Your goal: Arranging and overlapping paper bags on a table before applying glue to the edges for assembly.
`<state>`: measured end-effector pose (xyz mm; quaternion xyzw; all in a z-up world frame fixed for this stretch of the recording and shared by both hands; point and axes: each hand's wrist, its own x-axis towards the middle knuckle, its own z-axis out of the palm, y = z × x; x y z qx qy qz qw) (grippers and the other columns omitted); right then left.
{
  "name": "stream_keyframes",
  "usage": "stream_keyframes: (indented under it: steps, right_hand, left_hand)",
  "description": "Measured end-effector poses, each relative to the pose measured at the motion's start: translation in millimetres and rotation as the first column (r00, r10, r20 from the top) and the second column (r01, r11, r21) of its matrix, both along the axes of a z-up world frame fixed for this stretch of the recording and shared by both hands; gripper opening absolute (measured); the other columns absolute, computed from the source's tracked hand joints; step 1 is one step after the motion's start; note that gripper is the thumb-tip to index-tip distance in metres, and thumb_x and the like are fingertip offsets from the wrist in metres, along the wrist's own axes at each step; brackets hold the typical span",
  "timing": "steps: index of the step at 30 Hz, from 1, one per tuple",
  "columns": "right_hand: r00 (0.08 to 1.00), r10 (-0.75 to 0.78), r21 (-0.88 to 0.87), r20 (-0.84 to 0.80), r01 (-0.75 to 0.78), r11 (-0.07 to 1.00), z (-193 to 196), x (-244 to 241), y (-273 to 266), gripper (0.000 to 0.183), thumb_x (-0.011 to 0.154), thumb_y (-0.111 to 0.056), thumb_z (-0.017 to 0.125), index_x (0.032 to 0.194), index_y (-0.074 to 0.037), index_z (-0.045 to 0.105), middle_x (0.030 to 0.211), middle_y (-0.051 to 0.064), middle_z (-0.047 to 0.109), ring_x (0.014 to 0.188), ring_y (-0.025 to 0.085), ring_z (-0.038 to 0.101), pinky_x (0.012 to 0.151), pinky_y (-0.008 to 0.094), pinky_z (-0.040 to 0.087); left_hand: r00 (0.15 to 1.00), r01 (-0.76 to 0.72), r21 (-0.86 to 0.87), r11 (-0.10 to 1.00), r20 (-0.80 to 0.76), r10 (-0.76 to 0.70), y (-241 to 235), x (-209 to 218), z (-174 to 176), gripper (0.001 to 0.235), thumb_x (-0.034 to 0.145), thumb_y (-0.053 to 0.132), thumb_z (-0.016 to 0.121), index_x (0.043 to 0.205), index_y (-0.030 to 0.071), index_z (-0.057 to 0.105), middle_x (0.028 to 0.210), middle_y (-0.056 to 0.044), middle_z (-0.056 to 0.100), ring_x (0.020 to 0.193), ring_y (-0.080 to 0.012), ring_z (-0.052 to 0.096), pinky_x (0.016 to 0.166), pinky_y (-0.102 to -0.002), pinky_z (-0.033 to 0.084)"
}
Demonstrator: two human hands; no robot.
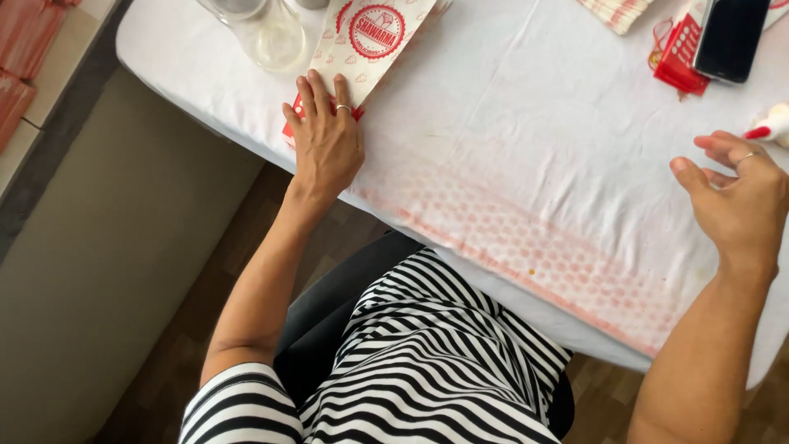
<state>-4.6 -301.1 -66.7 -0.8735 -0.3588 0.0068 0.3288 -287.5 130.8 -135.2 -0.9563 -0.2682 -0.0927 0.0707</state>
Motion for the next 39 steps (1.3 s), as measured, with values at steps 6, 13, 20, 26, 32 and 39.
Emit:
stream_keyframes:
  steps: [6,13,20,26,32,39]
  right_hand:
    - [0.998,-0.062,0.002,-0.015,0.062,0.998,4,-40,-20,0.028,0.110,0.006,0.079,0.132,0.018,0.069,0.138,0.028,0.068,0.119,0.033,0.066,0.091,0.040,0.059]
    - [0.999,0.001,0.117,-0.042,0.004,0.993,-11,-66,-9,0.030,0.104,0.014,0.080,0.130,0.021,0.067,0.137,0.031,0.064,0.113,0.035,0.067,0.095,0.041,0.059]
    - [0.978,0.205,0.178,0.037,-0.209,0.962,-10,-114,59,0.031,0.101,0.003,0.075,0.130,0.010,0.067,0.135,0.030,0.063,0.122,0.042,0.062,0.099,0.047,0.056]
    - [0.933,0.300,0.051,0.198,-0.315,0.948,-30,-168,97,0.039,0.096,-0.010,0.073,0.132,0.003,0.065,0.137,0.023,0.061,0.133,0.045,0.055,0.111,0.054,0.045]
    - [0.934,0.211,0.004,0.287,-0.222,0.975,-49,-165,65,0.049,0.087,-0.030,0.089,0.127,-0.007,0.074,0.138,0.016,0.069,0.137,0.038,0.057,0.121,0.051,0.034]
    - [0.966,0.237,0.008,0.106,-0.239,0.971,-34,-129,-4,0.042,0.087,-0.021,0.087,0.125,-0.006,0.075,0.143,0.017,0.067,0.144,0.040,0.052,0.127,0.049,0.033]
  left_hand:
    - [0.998,0.068,0.103,0.992,-0.002,-0.068,-7,-4,0,0.062,0.092,-0.007,0.052,0.151,-0.004,0.036,0.149,-0.041,0.035,0.139,-0.0555,0.039,0.093,-0.066,0.049]
    - [0.985,0.041,0.037,0.998,0.163,-0.047,-45,10,-14,0.076,0.082,-0.016,0.075,0.151,0.000,0.049,0.140,-0.026,0.058,0.130,-0.0416,0.058,0.116,-0.064,0.033]
    - [0.984,0.144,-0.191,0.971,0.134,-0.120,-140,25,-6,0.072,0.104,0.044,0.060,0.154,-0.005,0.039,0.154,-0.041,0.033,0.147,-0.0584,0.028,0.117,-0.068,0.026]
    - [0.920,0.383,-0.404,0.830,0.249,-0.303,-199,24,4,0.060,0.100,0.020,0.054,0.152,-0.008,0.041,0.147,-0.034,0.050,0.142,-0.0542,0.042,0.096,-0.055,0.049]
    - [0.801,0.563,-0.320,0.762,0.436,-0.409,-171,19,-4,0.057,0.091,-0.007,0.052,0.147,-0.001,0.052,0.136,-0.023,0.063,0.131,-0.0458,0.053,0.091,-0.050,0.051]
    - [0.739,0.620,-0.272,0.736,0.518,-0.431,-159,23,-3,0.056,0.096,-0.015,0.043,0.148,0.002,0.051,0.138,-0.021,0.063,0.135,-0.0441,0.052,0.104,-0.050,0.045]
